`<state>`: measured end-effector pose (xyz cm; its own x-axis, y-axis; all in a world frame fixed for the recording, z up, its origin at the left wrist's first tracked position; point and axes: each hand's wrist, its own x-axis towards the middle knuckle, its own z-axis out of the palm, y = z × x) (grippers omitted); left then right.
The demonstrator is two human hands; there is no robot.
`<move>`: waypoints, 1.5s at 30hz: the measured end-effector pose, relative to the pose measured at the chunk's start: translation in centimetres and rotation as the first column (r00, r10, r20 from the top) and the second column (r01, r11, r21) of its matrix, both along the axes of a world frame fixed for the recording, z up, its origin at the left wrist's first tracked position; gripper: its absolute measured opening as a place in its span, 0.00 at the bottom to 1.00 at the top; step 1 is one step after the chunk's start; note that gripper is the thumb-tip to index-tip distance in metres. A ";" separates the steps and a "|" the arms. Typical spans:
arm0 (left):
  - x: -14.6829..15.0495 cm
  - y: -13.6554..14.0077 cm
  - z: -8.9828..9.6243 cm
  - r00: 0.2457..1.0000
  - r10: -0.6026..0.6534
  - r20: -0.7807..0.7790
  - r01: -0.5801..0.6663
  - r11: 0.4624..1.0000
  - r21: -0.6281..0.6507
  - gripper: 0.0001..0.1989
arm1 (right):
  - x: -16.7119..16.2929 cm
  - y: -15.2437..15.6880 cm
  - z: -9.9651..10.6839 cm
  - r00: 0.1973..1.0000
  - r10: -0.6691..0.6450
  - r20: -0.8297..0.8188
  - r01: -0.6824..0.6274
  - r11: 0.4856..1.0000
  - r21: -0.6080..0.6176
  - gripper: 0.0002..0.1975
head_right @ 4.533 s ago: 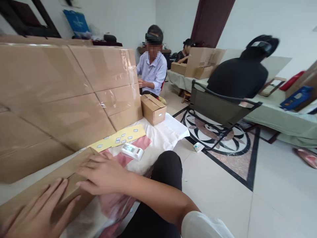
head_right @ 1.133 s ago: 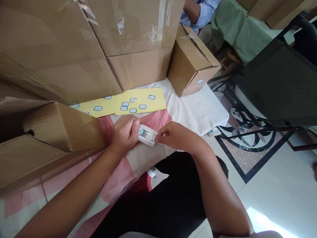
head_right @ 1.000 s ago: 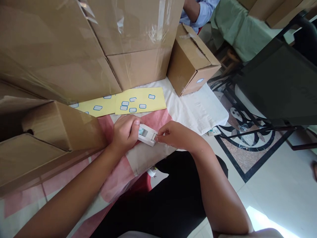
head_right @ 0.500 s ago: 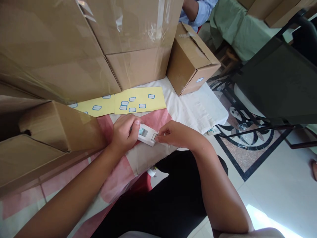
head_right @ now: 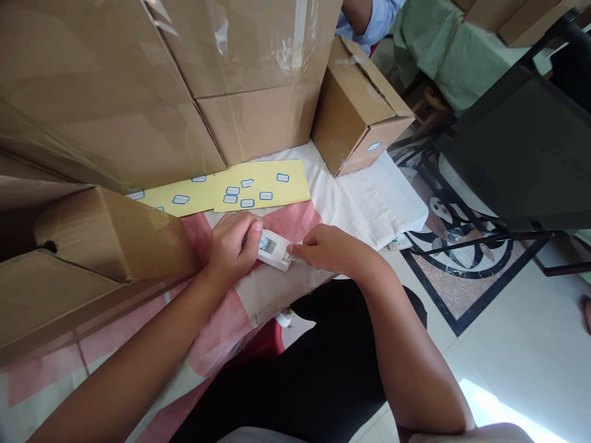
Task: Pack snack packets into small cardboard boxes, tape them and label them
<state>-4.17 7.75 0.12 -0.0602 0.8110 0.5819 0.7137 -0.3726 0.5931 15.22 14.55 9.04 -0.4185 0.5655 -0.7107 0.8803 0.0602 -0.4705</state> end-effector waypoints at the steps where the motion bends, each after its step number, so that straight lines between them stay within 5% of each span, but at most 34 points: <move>1: 0.0 0.0 0.0 1.000 -0.001 0.000 0.001 1.000 -0.005 0.13 | 0.0 0.0 0.0 1.000 -0.002 -0.008 0.002 1.000 -0.001 0.26; 9: 0.0 0.1 0.0 1.000 -0.002 0.005 0.002 1.000 -0.003 0.13 | 0.1 -0.1 -0.3 0.998 0.048 0.042 -0.052 0.996 0.077 0.29; 24: 0.1 0.0 0.0 1.000 0.005 0.007 -0.005 1.000 -0.005 0.13 | 0.8 0.8 -0.3 0.963 0.127 -0.239 -0.144 0.988 -0.056 0.10; 39: 0.0 0.0 -0.3 1.000 0.019 -0.008 -0.019 1.000 0.002 0.13 | -0.4 0.3 0.2 0.980 0.179 -0.083 -0.169 0.979 0.114 0.08; 45: 0.1 0.1 -0.4 0.999 0.037 -0.015 -0.038 0.999 -0.013 0.14 | -0.4 0.9 0.2 0.977 0.177 -0.117 -0.174 0.984 0.036 0.07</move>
<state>-4.10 7.85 -0.33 -0.0820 0.8162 0.5719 0.7360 -0.3373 0.5869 14.82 15.42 9.24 -0.5935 0.4930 -0.6361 0.7927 0.2217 -0.5678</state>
